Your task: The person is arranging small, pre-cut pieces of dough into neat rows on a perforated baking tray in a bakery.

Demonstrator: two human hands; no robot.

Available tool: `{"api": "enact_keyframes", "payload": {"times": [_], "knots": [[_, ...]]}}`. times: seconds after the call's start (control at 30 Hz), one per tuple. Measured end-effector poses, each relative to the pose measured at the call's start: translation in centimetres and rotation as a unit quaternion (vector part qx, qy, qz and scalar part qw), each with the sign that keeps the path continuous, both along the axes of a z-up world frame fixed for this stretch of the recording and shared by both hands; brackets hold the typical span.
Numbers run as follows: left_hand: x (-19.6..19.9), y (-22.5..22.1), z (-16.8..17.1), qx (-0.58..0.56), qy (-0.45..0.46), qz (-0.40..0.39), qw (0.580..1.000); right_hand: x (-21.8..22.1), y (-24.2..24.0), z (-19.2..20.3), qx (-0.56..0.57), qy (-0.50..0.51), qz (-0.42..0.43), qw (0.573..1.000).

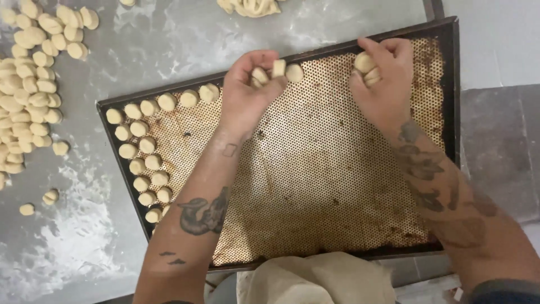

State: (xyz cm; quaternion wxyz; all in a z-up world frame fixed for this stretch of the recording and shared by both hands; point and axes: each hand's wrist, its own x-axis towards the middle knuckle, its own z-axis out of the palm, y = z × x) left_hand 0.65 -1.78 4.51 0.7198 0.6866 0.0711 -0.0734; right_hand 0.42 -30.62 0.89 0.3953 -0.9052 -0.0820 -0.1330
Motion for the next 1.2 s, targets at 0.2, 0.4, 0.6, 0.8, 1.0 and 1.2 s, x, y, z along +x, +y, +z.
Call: {"api": "enact_keyframes", "payload": {"times": [0.2,0.4,0.6,0.8,1.0,1.2], "knots": [[1.2,-6.2,-2.8,0.420,-0.228,-0.124,0.870,0.6,-0.4,-1.4,-0.070,0.003,0.072,0.995],[0.9,-6.9,-1.4,0.485,-0.269,-0.124,0.823,0.7,-1.7,0.2,-0.024,0.067,0.074,0.995],[2.3,-5.2,1.8,0.199,-0.026,-0.031,0.979,1.1,-8.1,2.8,-0.045,0.210,0.035,0.976],[3.7,-8.9,2.0,-0.007,0.037,-0.077,0.996,1.7,-9.1,4.4,-0.095,0.224,0.013,0.970],[4.3,-14.7,-3.6,0.376,-0.244,-0.146,0.882,1.6,-9.3,1.1,-0.056,0.044,0.099,0.993],[4.8,-14.5,-4.3,0.508,-0.320,-0.201,0.774,2.2,-8.6,-0.7,-0.088,-0.054,0.074,0.992]]}}
